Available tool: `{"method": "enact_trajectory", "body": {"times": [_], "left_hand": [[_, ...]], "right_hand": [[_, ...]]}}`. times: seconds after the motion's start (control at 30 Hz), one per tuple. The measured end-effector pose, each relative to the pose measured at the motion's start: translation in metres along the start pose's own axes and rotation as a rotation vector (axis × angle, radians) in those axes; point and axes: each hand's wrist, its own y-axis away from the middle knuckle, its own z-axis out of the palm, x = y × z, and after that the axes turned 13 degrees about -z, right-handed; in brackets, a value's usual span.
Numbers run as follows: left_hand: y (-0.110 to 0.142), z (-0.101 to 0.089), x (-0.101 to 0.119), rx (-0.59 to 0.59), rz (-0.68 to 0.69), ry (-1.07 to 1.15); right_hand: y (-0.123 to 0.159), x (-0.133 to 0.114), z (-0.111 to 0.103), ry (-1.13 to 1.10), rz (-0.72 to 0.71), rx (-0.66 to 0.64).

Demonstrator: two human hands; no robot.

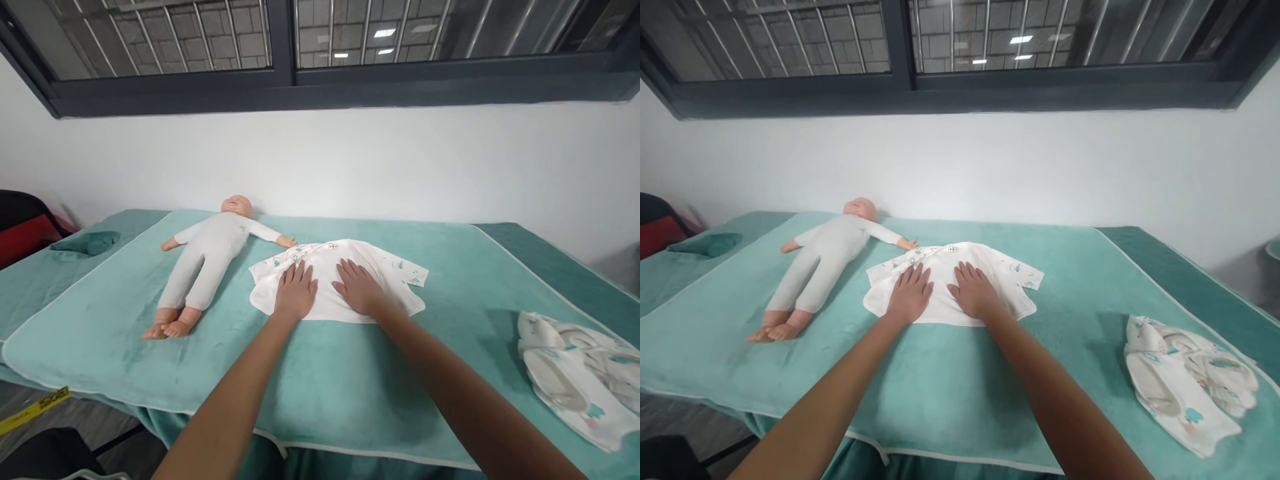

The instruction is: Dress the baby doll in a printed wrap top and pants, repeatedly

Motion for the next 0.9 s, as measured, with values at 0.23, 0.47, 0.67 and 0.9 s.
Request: {"method": "enact_trajectory", "body": {"times": [0.23, 0.47, 0.67, 0.9], "left_hand": [[0.041, -0.009, -0.031, -0.029, 0.065, 0.174], [0.068, -0.007, -0.068, 0.096, 0.142, 0.49], [0.067, -0.001, -0.067, 0.214, 0.155, 0.53], [0.073, -0.007, -0.065, 0.319, 0.108, 0.503]], "right_hand": [[0.035, -0.028, -0.005, -0.022, -0.098, 0.006], [0.093, -0.045, -0.01, -0.07, -0.173, 0.161], [0.119, -0.028, -0.011, 0.039, -0.085, 0.347], [0.135, -0.012, -0.018, 0.097, -0.147, 0.314]]}}
